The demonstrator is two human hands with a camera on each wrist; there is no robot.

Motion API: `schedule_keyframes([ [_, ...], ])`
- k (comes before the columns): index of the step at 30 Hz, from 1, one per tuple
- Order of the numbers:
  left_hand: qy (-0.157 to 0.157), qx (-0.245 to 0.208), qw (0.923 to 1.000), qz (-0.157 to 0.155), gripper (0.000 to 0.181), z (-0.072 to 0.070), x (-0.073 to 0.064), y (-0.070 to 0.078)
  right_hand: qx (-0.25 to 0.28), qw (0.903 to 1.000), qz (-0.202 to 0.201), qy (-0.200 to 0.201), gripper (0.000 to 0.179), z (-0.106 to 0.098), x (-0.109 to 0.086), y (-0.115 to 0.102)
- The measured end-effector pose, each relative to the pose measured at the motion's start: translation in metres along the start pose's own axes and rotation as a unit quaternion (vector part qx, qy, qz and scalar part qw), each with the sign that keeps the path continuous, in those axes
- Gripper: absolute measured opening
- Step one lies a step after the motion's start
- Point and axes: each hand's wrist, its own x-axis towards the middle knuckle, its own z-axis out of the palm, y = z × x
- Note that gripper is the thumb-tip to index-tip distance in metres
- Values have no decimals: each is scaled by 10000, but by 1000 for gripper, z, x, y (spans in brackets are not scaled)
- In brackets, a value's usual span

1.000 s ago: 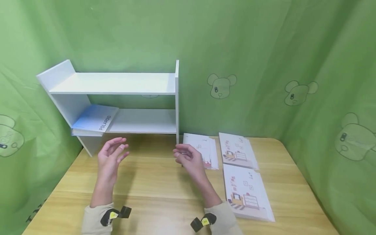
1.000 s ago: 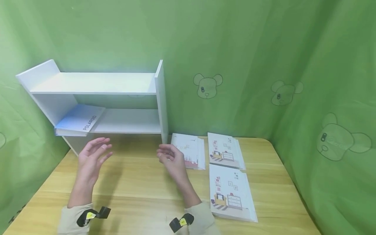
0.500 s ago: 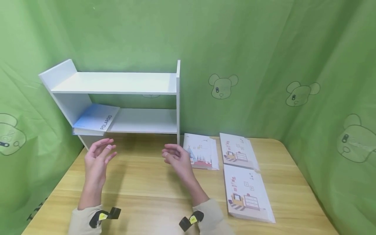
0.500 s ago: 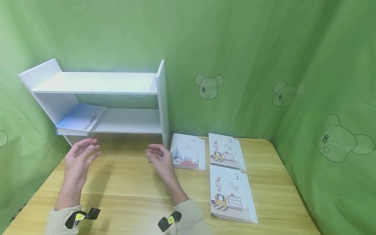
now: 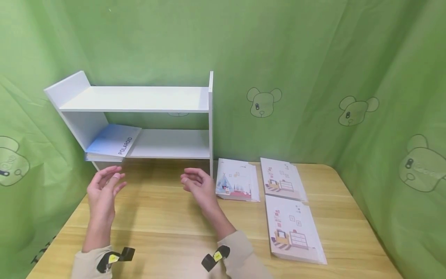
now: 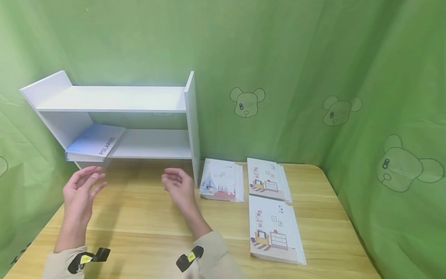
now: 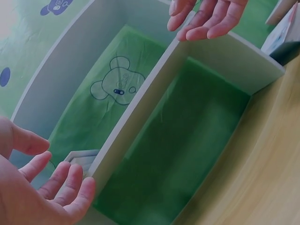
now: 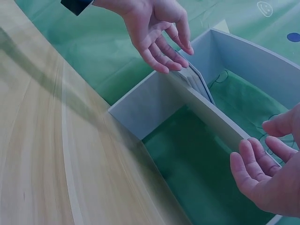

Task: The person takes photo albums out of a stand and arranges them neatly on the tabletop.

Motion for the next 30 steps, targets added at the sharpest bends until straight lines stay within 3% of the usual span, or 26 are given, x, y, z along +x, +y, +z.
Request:
schedule_keyframes([
  [16, 451, -249, 9986, 144, 35, -15, 8, 15, 203, 9995, 231, 43, 24, 29, 9, 7],
  [21, 603, -283, 9976, 185, 34, -22, 11, 20, 259, 9991, 330, -102, 24, 38, 8, 2],
  [30, 425, -195, 9989, 50, 36, -30, 15, 23, 184, 9994, 286, -100, 20, 56, 0, -22],
])
